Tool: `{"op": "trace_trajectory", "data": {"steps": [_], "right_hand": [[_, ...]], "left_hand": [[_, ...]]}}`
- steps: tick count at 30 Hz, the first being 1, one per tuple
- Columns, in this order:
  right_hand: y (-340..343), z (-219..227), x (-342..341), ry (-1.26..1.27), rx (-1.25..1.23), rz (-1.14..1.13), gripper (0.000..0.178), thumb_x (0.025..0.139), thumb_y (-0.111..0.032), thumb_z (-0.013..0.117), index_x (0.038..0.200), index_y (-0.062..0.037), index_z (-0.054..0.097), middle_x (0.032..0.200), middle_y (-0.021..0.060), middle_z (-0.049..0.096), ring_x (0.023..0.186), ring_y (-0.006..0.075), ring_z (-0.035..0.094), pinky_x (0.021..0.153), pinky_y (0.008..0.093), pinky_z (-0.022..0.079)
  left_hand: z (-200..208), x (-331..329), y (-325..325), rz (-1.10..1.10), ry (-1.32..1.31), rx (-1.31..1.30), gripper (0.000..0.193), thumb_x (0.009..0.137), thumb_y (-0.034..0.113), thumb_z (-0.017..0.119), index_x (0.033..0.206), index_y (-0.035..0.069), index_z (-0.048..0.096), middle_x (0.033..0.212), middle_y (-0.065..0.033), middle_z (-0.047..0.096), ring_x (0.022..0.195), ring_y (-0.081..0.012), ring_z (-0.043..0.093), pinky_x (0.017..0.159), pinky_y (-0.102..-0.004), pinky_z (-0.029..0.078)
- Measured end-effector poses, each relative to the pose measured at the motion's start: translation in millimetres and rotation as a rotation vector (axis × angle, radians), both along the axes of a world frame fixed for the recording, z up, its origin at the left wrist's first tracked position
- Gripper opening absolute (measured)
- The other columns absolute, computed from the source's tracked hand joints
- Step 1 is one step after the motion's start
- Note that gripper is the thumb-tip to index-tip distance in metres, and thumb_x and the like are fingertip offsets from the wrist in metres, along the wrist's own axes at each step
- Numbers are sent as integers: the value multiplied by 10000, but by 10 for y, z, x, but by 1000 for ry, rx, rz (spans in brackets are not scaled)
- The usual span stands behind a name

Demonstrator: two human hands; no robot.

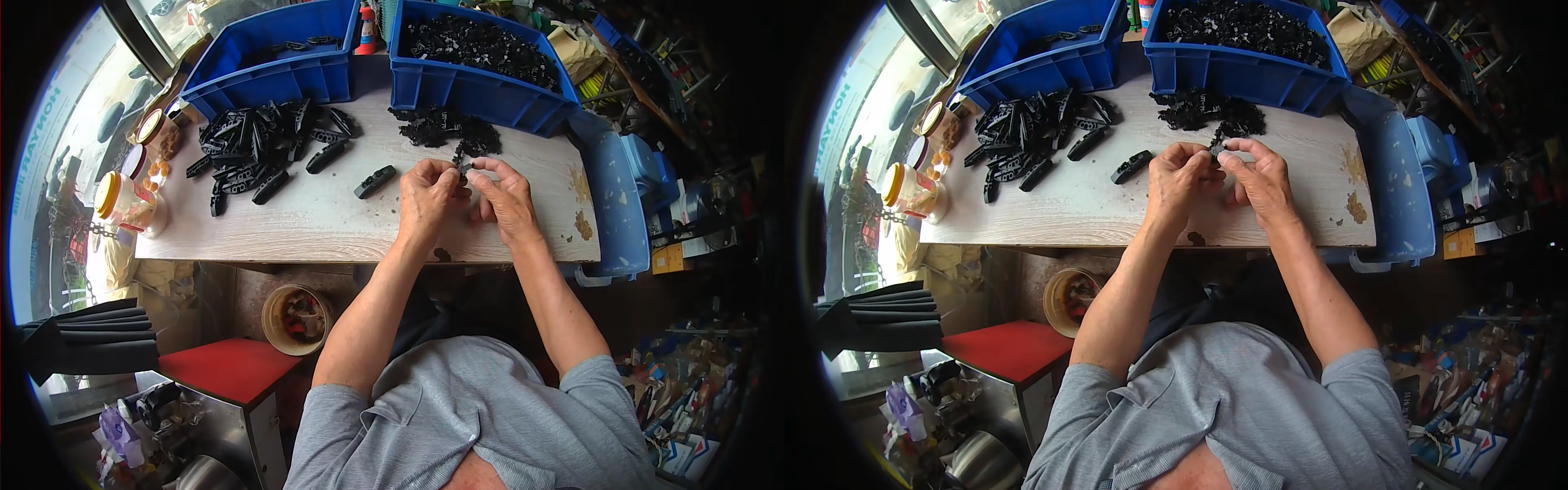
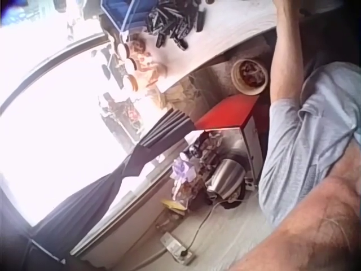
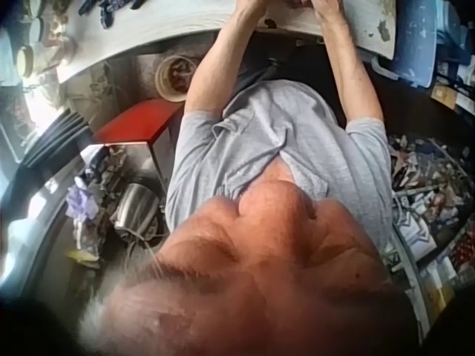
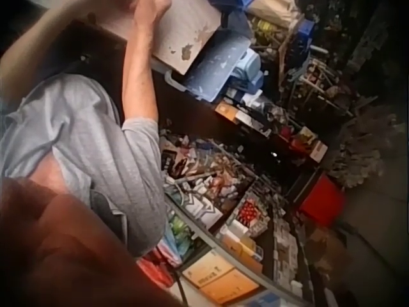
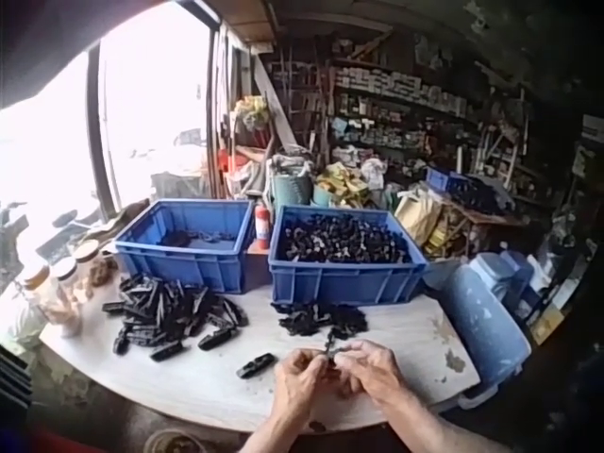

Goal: Assembling small black plastic parts by manually inserting tiny pins or components into them at a workstation.

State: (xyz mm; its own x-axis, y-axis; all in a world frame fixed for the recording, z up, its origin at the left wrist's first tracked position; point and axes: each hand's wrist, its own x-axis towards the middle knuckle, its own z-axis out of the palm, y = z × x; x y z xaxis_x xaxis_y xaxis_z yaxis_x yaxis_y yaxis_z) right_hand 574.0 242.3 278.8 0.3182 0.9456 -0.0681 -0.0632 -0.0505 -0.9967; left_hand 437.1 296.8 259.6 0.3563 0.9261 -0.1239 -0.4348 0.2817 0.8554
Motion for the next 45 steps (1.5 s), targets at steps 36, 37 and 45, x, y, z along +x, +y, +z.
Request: {"op": "trace_trajectory", "data": {"steps": [36, 37, 45], "right_hand": [[20, -78, -333, 342, 122, 134, 120, 936, -220, 697, 1006, -127, 669, 563, 2, 534, 539, 141, 565, 613, 394, 587], [27, -88, -363, 341, 123, 136, 120, 936, -220, 697, 1006, -127, 669, 563, 2, 534, 539, 141, 565, 613, 394, 587], [87, -133, -525, 262, 97, 89, 149, 860, -189, 789, 947, -87, 724, 632, -49, 591, 514, 48, 460, 527, 208, 394]], "left_hand": [[-71, -734, -148, 58, -49, 175, 222, 897, -11, 673, 1111, -11, 613, 854, -43, 648, 688, -75, 599, 606, -220, 525], [-85, -737, -134, 8, -33, 183, 226, 895, -8, 678, 1112, -15, 615, 847, -43, 656, 689, -80, 611, 615, -223, 531], [-98, -782, -101, -51, 55, 181, 255, 878, 5, 707, 1115, -37, 622, 829, -45, 681, 719, -88, 643, 654, -220, 530]]}}
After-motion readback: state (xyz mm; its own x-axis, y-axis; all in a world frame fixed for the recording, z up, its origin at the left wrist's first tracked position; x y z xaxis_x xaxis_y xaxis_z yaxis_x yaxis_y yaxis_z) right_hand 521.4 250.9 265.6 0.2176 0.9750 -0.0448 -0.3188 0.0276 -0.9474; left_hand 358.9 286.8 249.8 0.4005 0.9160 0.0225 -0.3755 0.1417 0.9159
